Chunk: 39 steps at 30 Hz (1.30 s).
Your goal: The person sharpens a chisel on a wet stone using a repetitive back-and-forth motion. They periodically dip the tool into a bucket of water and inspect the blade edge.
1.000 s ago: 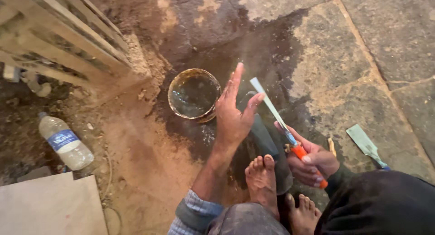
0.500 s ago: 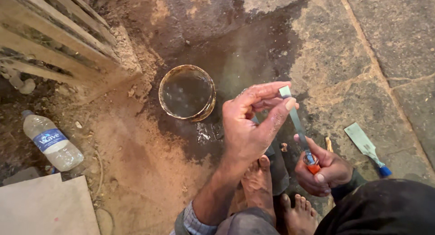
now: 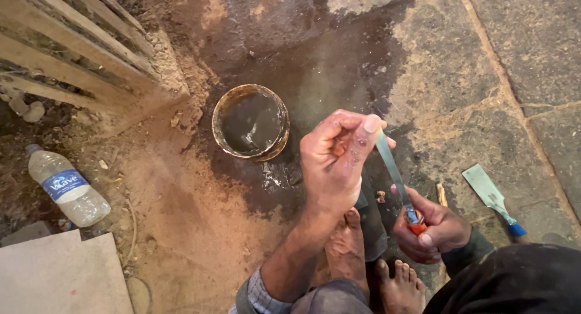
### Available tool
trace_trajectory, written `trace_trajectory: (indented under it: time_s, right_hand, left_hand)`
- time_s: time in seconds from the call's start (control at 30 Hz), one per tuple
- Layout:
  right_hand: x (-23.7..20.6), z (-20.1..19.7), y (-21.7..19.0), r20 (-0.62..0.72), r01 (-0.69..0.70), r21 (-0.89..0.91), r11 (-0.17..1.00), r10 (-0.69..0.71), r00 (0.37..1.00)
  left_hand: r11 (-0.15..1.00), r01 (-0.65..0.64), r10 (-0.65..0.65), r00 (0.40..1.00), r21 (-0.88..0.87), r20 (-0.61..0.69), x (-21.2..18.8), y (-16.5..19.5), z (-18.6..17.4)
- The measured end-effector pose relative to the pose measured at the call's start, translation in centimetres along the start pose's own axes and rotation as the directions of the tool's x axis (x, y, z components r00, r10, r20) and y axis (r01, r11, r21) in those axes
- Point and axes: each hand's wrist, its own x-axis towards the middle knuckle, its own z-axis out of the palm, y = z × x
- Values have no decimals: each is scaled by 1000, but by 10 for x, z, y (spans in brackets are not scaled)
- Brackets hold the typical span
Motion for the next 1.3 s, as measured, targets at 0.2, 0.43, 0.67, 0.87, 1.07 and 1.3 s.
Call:
trace_trajectory:
  time_s: [0.2, 0.43, 0.67, 0.87, 1.07, 1.3]
  right_hand:
    - [2, 4, 4, 21, 37, 64, 997, -38, 999]
    - [12, 7, 8, -576, -317, -639, 700, -164, 801]
    - [7, -6, 48, -634, -767, -627, -133, -485, 602]
    - [-9, -27, 70, -557, -692, -708, -142, -488, 671]
    - [-88, -30, 103, -640, -777, -602, -186, -470, 608]
    - [-73, -55, 97, -606, -803, -518, -295, -535, 588]
  left_hand:
    - [997, -25, 26, 999, 77, -19, 3, 3, 1]
    - [584, -360, 448, 890, 728, 81, 22, -28, -35]
    - [98, -574, -178, 793, 813, 582, 15, -168, -78]
    - [33, -611, -354, 733, 791, 581, 14, -198, -110]
    - [50, -706, -184, 689, 707, 701, -30, -200, -71]
    - [86, -682, -353, 661, 726, 663, -12, -191, -76]
